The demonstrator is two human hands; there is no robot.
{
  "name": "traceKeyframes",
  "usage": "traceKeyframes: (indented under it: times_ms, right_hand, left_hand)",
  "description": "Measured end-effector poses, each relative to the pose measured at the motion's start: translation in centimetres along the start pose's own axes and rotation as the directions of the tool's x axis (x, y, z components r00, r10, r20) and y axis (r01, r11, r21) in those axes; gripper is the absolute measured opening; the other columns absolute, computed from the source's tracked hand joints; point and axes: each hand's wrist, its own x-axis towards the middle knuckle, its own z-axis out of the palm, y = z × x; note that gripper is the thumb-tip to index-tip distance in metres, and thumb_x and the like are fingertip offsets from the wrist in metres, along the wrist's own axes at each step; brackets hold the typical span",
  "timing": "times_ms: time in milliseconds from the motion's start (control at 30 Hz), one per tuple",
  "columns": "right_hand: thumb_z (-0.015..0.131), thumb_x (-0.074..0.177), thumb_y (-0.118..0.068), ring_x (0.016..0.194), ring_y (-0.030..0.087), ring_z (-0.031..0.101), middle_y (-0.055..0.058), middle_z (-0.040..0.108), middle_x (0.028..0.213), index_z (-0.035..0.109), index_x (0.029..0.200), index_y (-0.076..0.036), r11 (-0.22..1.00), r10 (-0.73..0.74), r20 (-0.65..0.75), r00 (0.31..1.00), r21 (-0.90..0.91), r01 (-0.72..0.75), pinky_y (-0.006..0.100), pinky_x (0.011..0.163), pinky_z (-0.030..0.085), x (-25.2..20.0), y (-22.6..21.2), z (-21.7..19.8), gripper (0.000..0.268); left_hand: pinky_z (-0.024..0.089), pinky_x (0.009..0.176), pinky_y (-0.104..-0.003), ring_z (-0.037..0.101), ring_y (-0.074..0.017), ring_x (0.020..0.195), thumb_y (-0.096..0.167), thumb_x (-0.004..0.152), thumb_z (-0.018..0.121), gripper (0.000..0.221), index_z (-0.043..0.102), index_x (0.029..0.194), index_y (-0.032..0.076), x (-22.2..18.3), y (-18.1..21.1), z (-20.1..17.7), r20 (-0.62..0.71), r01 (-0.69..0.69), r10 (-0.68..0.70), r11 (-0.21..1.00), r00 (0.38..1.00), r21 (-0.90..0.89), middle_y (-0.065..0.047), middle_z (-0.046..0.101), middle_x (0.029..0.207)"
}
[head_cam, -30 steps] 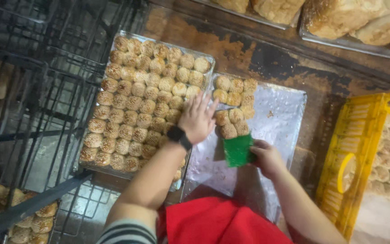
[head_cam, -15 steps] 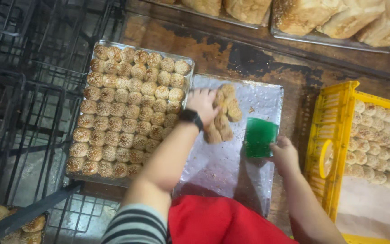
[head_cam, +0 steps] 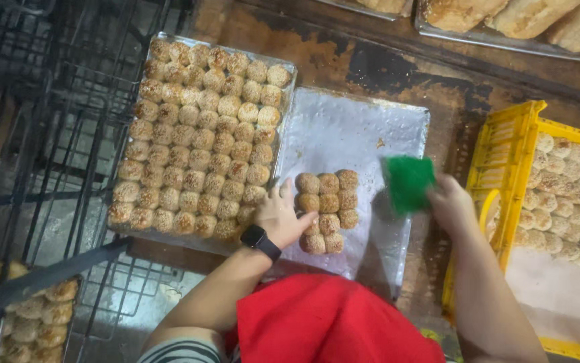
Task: The person transfers rows of sesame-seeded pastries from metal trays into a yellow plastic crate using a green plastic scraper and their hands.
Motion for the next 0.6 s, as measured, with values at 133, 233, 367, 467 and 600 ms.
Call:
traceKeyframes:
  times_ms: [133, 233, 367, 467, 600]
  right_hand:
    - [0.066, 0.096, -0.017, 0.104, 0.026, 0.072, 0.017, 0.075, 0.115, 0.070, 0.129, -0.010, 0.980, -0.192, -0.010, 0.981, 0.051, 0.192, 0.037, 0.091, 0.054, 5.2, -6.2, 4.7, 0.033]
    - [0.062, 0.096, -0.014, 0.105, 0.034, 0.069, 0.018, 0.073, 0.117, 0.073, 0.127, -0.012, 0.925, -0.339, 0.170, 0.925, -0.117, 0.360, 0.042, 0.090, 0.052, 7.8, -9.9, 8.4, 0.033]
    - [0.065, 0.089, -0.015, 0.092, 0.029, 0.073, 0.018, 0.075, 0.106, 0.072, 0.128, -0.012, 0.892, -0.342, 0.507, 0.791, -0.089, 0.443, 0.040, 0.084, 0.058, 8.3, -8.8, 9.6, 0.040]
    - [0.064, 0.097, -0.030, 0.088, 0.024, 0.073, 0.013, 0.076, 0.108, 0.070, 0.127, -0.014, 0.986, 0.036, 0.512, 0.858, -0.160, 0.054, 0.039, 0.081, 0.058, 4.9, -5.2, 8.3, 0.034]
    - [0.064, 0.095, -0.022, 0.081, 0.024, 0.071, 0.015, 0.078, 0.105, 0.067, 0.132, -0.010, 0.976, 0.218, 0.417, 0.882, -0.070, -0.207, 0.041, 0.073, 0.059, -1.6, -1.6, 7.7, 0.039]
  left_hand:
    - [0.045, 0.106, -0.048, 0.052, -0.0366, 0.126, 0.066, 0.076, 0.077, 0.105, 0.040, 0.144, -0.005, -1.7, 2.4, -0.5, 0.334, 0.195, -0.215, 0.976, 0.918, 0.092, -0.024, 0.053, 0.137]
    - [0.044, 0.107, -0.048, 0.053, -0.0363, 0.125, 0.056, 0.072, 0.079, 0.102, 0.042, 0.145, -0.004, -1.9, 3.0, 2.1, 0.109, 0.056, -0.058, 0.998, 0.992, 0.025, -0.020, 0.055, 0.135]
    - [0.039, 0.114, -0.048, 0.046, -0.0350, 0.138, 0.052, 0.071, 0.078, 0.099, 0.043, 0.149, 0.002, -0.2, 1.8, 5.1, 0.108, -0.123, 0.115, 0.989, 0.988, 0.076, -0.017, 0.050, 0.147]
    - [0.022, 0.117, -0.061, 0.026, -0.0423, 0.148, 0.059, 0.074, 0.076, 0.107, 0.036, 0.155, 0.002, -1.5, 1.8, 6.6, 0.065, -0.261, 0.256, 0.962, 0.964, 0.078, -0.024, 0.029, 0.160]
    - [0.002, 0.106, -0.084, 0.007, -0.0514, 0.150, 0.069, 0.074, 0.071, 0.099, 0.038, 0.152, 0.018, -4.9, 4.1, 8.7, 0.079, -0.333, 0.328, 0.942, 0.941, 0.048, -0.027, 0.010, 0.162]
